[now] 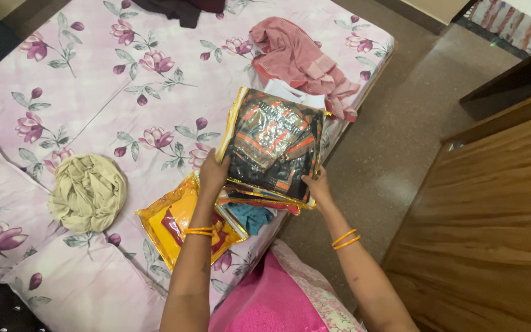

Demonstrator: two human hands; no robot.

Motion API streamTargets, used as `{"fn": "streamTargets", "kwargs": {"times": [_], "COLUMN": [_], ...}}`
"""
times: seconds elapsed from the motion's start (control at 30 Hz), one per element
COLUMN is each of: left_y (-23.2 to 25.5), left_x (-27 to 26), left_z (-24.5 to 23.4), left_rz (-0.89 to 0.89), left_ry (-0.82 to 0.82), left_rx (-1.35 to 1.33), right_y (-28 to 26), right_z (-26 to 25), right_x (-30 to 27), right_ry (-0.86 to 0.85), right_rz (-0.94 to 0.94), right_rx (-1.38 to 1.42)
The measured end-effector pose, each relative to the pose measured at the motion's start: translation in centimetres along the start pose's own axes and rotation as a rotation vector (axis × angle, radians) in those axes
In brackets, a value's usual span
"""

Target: The person wipes a wardrobe shelf with a blue cloth, then places several packaged garments onto the shelf one by one. The person handles each package individually, arranging them in a neat stack on the shelf.

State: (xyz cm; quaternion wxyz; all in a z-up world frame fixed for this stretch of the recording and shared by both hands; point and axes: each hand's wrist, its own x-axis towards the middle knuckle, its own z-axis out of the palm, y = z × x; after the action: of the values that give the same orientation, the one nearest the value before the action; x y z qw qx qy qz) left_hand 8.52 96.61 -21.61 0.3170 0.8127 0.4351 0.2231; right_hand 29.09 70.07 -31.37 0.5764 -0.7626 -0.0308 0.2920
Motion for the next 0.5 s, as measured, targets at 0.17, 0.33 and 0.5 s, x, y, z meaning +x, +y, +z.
{"fn": "streamTargets", "kwargs": {"times": [0.17,0.33,0.5], "left_y": [0.9,-0.3,-1.4], "left_x": [1.8,3.2,2.3], "left_z": [0.3,0.9,2.1], "left_rz": [-0.211,-0.317,-0.374], "left_ry": [-0.230,-0.340,-0.355], "left_rx": [0.013,-0.019,-0.432], "right_y": [-0.6,-1.6,-1.6], "right_z": [-0.1,-0.2,0.1], "right_x": [0.7,1.1,0.5], "right_ry": [-0.113,-0.176,-0.222], "right_rz": [0.016,0.211,0.035], "right_rx": [0.332,0.410,0.351]}}
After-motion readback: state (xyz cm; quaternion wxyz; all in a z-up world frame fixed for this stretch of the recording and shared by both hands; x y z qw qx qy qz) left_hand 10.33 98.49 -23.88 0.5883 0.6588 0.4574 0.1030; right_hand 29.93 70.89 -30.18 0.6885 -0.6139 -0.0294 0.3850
